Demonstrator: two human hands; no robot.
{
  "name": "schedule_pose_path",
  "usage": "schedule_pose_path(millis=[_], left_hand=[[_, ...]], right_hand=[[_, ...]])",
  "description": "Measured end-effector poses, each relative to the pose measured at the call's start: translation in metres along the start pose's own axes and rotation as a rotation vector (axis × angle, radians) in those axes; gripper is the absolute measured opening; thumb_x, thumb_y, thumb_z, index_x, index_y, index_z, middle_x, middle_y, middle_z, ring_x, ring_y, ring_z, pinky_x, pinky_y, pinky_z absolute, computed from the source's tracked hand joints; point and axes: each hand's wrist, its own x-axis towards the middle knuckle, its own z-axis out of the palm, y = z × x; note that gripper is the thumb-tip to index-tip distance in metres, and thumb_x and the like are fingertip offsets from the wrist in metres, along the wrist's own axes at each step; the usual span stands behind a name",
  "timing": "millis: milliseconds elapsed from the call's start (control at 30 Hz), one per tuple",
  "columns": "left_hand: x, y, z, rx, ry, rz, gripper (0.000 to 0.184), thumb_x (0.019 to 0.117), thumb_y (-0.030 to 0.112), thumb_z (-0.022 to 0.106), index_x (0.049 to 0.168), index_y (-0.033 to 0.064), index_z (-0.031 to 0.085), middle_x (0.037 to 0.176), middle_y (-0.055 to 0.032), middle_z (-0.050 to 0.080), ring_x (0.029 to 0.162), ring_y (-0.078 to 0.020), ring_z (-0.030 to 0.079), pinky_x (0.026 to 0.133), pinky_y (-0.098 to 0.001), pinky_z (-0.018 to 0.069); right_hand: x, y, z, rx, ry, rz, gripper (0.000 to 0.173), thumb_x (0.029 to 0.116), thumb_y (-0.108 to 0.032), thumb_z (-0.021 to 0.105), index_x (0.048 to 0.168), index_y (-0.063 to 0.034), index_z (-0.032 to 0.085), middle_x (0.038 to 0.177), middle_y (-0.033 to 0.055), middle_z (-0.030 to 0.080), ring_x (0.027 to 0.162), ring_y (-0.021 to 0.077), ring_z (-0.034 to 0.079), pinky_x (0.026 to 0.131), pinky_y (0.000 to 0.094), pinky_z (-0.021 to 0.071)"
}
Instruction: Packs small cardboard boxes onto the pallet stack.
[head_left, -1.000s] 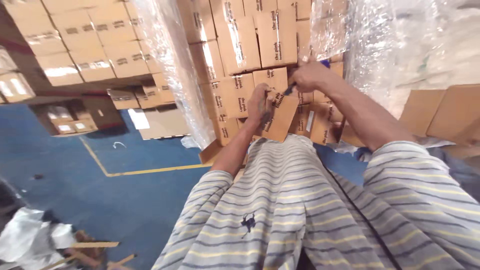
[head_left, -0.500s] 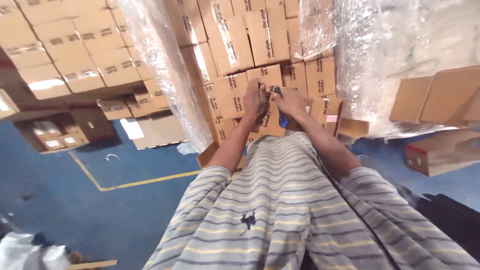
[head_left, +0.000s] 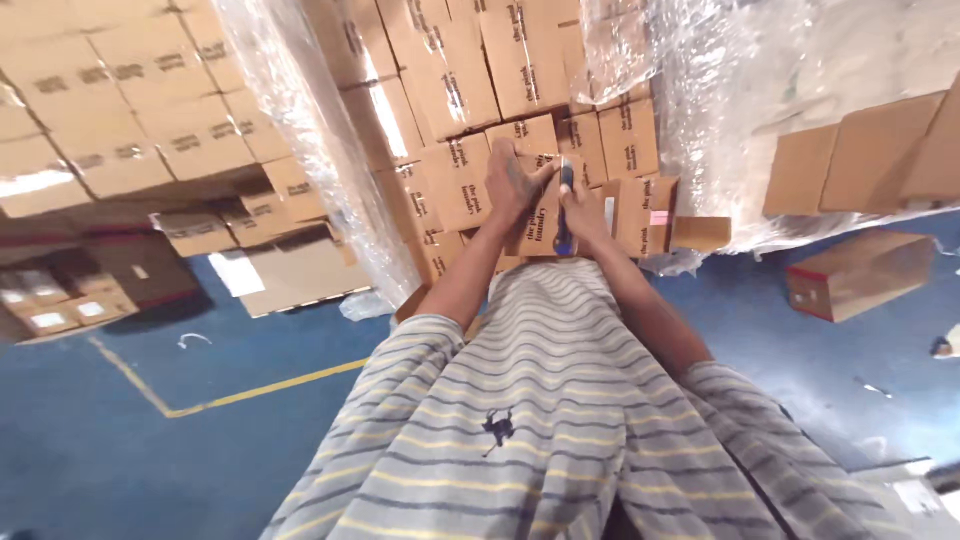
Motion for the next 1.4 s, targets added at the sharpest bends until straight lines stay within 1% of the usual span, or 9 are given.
schedule_pose_path(millis=[100,200,367,500,1033,1133,1200,1300,1400], left_hand=[[0.009,-0.012,-0.008,-0.133,-0.049,0.023,0.065,0.0817,0.049,0.079,0.120,-0.0009,0.062,0.133,-0.0184,0.060,0.122,-0.0297,0.060,0.103,-0.0481,0.0507],[0.009,-0.036,-0.016,-0.416,0.001,0.074,0.046,0.0892,0.030,0.075,0.118,-0.0043,0.064,0.123,-0.0192,0.066,0.115,-0.0261,0.064,0.102,-0.0429,0.0514],[-0.004,-0.039,-0.013,-0.483,0.358,-0.293,0.039,0.0887,0.039,0.078,0.100,0.0026,0.071,0.105,-0.0150,0.068,0.102,-0.0274,0.065,0.093,-0.0477,0.0534],[-0.003,-0.030,-0.008,-0.448,0.500,-0.472,0.044,0.0853,0.047,0.080,0.096,0.0064,0.070,0.100,-0.0139,0.068,0.098,-0.0278,0.067,0.087,-0.0491,0.0554],[-0.003,-0.024,0.000,-0.406,0.575,-0.474,0.044,0.0911,0.049,0.074,0.104,0.0065,0.070,0.097,-0.0132,0.070,0.093,-0.0252,0.069,0.082,-0.0459,0.0573],[-0.027,0.022,-0.029,-0.493,0.403,-0.616,0.041,0.1016,0.039,0.063,0.118,0.0016,0.066,0.114,-0.0174,0.068,0.106,-0.0266,0.066,0.093,-0.0451,0.0532],[-0.031,0.031,-0.045,-0.600,0.306,-0.609,0.036,0.1075,0.032,0.054,0.122,-0.0003,0.062,0.112,-0.0169,0.065,0.101,-0.0249,0.064,0.091,-0.0426,0.0536],[-0.018,-0.054,-0.013,-0.772,0.385,-0.212,0.038,0.1092,0.029,0.040,0.117,-0.0023,0.060,0.097,-0.0143,0.065,0.086,-0.0225,0.066,0.079,-0.0440,0.0593],[-0.027,-0.078,-0.018,-0.745,0.288,-0.099,0.046,0.1122,0.037,0.029,0.134,0.0033,0.053,0.112,-0.0114,0.064,0.101,-0.0196,0.064,0.087,-0.0437,0.0571]], right_hand=[[0.026,-0.010,0.015,0.108,0.105,0.025,0.047,0.1116,-0.041,0.035,0.133,-0.0050,0.057,0.105,0.0172,0.070,0.096,0.0326,0.069,0.085,0.0568,0.0550],[0.035,-0.031,0.012,0.065,0.068,-0.055,0.051,0.1125,-0.039,0.034,0.150,-0.0071,0.047,0.119,0.0207,0.069,0.107,0.0370,0.069,0.093,0.0593,0.0529],[0.027,-0.032,-0.001,0.456,0.070,-0.196,0.043,0.1139,-0.030,0.033,0.141,-0.0006,0.049,0.093,0.0118,0.064,0.075,0.0206,0.066,0.070,0.0399,0.0597],[-0.009,0.040,0.000,0.402,0.128,-0.106,0.039,0.1127,-0.027,0.037,0.136,-0.0010,0.053,0.092,0.0131,0.066,0.073,0.0238,0.069,0.069,0.0444,0.0617],[-0.026,0.078,0.036,0.128,-0.116,-0.025,0.039,0.1117,-0.036,0.038,0.131,-0.0089,0.059,0.105,0.0201,0.069,0.098,0.0389,0.069,0.083,0.0621,0.0532],[-0.055,0.088,0.038,-0.057,-0.260,-0.093,0.040,0.1111,-0.039,0.039,0.125,-0.0102,0.063,0.100,0.0187,0.070,0.094,0.0398,0.070,0.078,0.0639,0.0536],[-0.066,0.086,0.030,-0.033,-0.041,-0.046,0.047,0.1069,-0.049,0.044,0.125,-0.0094,0.063,0.099,0.0188,0.071,0.092,0.0390,0.070,0.077,0.0628,0.0541],[-0.044,0.064,0.011,-0.049,0.249,-0.071,0.079,0.0911,-0.061,0.067,0.150,-0.0109,0.049,0.146,0.0207,0.054,0.107,0.0396,0.068,0.084,0.0595,0.0574],[-0.006,0.029,0.004,-0.345,0.185,-0.293,0.095,0.0903,-0.055,0.070,0.163,-0.0104,0.028,0.154,0.0236,0.046,0.094,0.0401,0.071,0.073,0.0563,0.0594]])
